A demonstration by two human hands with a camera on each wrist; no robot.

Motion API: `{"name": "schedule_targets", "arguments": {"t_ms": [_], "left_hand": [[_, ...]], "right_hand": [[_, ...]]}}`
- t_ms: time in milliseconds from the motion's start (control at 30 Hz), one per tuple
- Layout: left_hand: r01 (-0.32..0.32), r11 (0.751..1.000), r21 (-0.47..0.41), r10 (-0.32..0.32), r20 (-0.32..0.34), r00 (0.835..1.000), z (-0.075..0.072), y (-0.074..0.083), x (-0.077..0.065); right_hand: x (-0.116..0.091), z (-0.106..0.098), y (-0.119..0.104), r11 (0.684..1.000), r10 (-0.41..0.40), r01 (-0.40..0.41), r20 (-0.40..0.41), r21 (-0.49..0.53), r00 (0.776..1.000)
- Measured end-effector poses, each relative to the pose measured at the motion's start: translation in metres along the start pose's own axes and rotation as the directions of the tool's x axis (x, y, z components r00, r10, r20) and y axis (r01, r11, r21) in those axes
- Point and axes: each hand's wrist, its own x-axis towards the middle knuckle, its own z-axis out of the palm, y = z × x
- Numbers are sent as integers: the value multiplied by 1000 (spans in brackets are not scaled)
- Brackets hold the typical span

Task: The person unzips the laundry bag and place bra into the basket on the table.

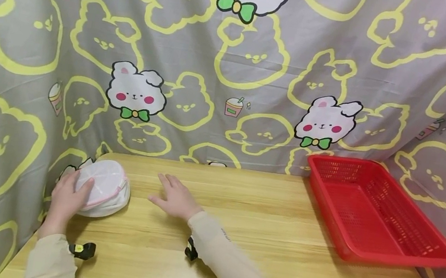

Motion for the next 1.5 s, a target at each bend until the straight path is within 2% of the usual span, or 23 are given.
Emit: {"name": "schedule_targets", "arguments": {"t_ms": [167,267,633,867,1100,1333,1500], "left_hand": [[84,994,-70,-82,30,996,1,-5,2],[101,990,-93,-98,34,995,2,-6,2],[41,988,-148,-40,7,999,8,2,0],[14,987,-162,-13,7,1000,13,9,-1],[21,982,-188,-17,22,1000,15,10,-3],[56,976,-210,-44,61,997,16,10,-3],[54,962,-269,-38,65,997,20,10,-2]], "right_hand": [[2,11,-14,999,-19,18,23,31,1000],[3,18,-20,999,-27,25,40,44,999],[4,28,-37,985,-49,36,76,169,996],[5,30,-41,973,-79,64,58,222,995],[4,34,-40,956,-39,16,75,292,996],[3,35,-39,922,-38,6,73,388,997],[1,34,-35,868,-29,-3,57,496,998]]}}
